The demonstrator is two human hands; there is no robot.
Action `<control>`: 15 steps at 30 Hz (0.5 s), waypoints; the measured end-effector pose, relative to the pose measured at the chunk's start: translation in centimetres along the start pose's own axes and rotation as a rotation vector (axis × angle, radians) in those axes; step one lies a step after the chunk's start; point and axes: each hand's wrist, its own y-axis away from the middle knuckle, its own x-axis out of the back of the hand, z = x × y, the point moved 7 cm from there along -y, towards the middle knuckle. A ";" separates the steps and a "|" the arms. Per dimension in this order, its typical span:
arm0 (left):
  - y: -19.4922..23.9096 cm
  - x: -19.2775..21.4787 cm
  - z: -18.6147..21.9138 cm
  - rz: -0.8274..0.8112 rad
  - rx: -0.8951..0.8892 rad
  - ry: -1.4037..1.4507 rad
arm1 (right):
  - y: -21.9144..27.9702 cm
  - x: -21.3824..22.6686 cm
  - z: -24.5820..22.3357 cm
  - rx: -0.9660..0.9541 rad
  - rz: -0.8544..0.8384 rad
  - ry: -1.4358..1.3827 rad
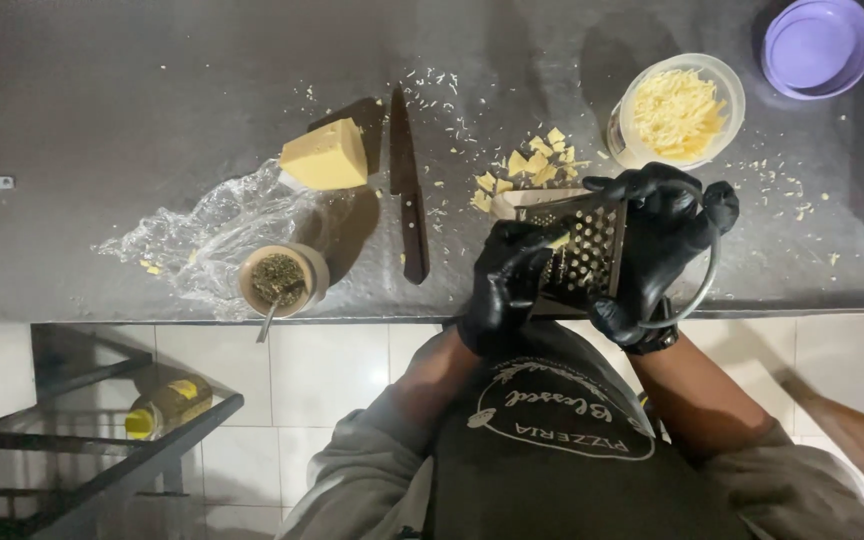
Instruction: Grating a block of cheese into a container using a hand grater.
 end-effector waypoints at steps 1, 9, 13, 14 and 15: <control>-0.3 0.6 -0.3 -0.001 0.001 0.003 | 0.1 -0.5 0.0 0.001 0.000 0.003; 0.3 3.4 -1.4 -0.328 -0.669 -1.219 | 2.0 -8.6 -2.5 0.723 -0.484 0.796; -1.4 10.0 -4.8 0.125 0.143 -0.690 | -0.6 6.6 -1.5 0.324 -0.063 0.395; -1.2 7.3 -2.9 -0.049 -0.062 -0.843 | -0.4 7.1 -1.7 0.385 -0.088 0.448; -0.6 4.5 -1.2 -0.230 -0.273 -0.987 | -0.3 7.5 -2.0 0.449 -0.117 0.499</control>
